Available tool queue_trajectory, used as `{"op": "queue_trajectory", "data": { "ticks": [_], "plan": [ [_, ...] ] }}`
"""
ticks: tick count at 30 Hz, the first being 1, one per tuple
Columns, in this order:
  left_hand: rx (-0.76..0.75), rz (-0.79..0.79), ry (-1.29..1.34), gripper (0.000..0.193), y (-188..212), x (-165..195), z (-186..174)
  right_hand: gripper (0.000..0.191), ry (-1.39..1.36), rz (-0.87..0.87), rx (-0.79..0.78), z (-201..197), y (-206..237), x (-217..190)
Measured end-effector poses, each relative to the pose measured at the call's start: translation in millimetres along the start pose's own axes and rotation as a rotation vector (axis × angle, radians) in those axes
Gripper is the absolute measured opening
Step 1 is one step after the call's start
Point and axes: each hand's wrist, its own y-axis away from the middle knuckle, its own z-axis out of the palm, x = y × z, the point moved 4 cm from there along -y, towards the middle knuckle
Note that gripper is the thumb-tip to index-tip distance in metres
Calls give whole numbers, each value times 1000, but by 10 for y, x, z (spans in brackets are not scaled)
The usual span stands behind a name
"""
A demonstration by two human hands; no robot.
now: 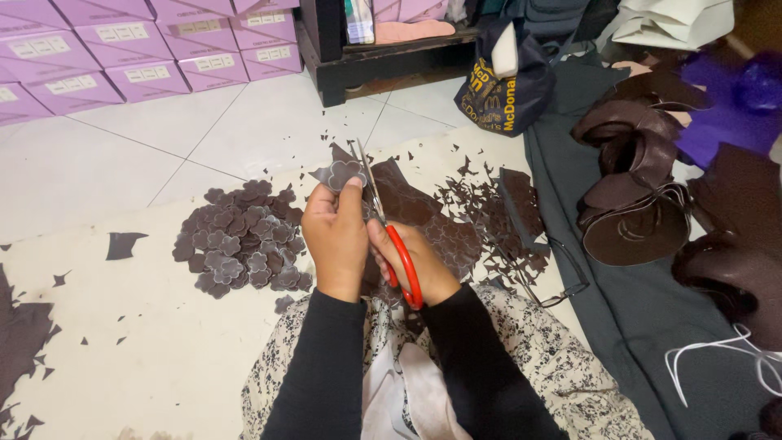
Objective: The person uses red-handled scissors to cut flower-shaped pieces from a sheet of brown patterned leather. The cut shapes are placed in a growing pile on the floor to the left, while the remaining leather sheet is held in the left hand.
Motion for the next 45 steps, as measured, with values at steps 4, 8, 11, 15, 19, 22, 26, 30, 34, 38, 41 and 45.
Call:
{"op": "queue_trajectory", "data": {
  "ticks": [4, 8, 11, 15, 19, 22, 26, 30, 34, 38, 41, 45],
  "plan": [
    [17, -6, 27, 15, 51, -4, 18, 57, 22, -32, -11, -5, 22, 18],
    [-4, -46, 80, 15, 84, -51, 78, 55, 26, -21, -17, -54, 43, 65],
    [-18, -38, 98, 15, 111, -66, 114, 53, -36, 11, -3, -75, 52, 107],
    [-16, -43, 56, 15, 159, -87, 142, 50, -149, 80, 35, -97, 92, 180],
    [-21, -50, 68, 15, 164, -95, 155, 51, -174, 79, 21, -112, 91, 221],
    [-24, -47, 87, 15, 174, -97, 175, 49, -118, 23, -8, -129, 96, 221],
    [-21, -56, 86, 16, 174, -109, 180, 48, -103, -31, -53, -153, 106, 216],
    [-29, -41, 77, 16, 151, -115, 176, 48, -93, -24, -47, -169, 114, 234],
    [-20, -48, 75, 16, 150, -122, 174, 48, -158, 16, -10, -156, 109, 274],
    [-13, -23, 35, 15, 170, -103, 176, 46, -261, 49, 3, -136, 122, 317],
    [-18, -24, 33, 15, 181, -81, 162, 46, -286, 15, -23, -130, 122, 312],
    [-80, -3, 75, 15, 177, -30, 171, 45, -249, 12, -15, -177, 152, 275]
  ]
}}
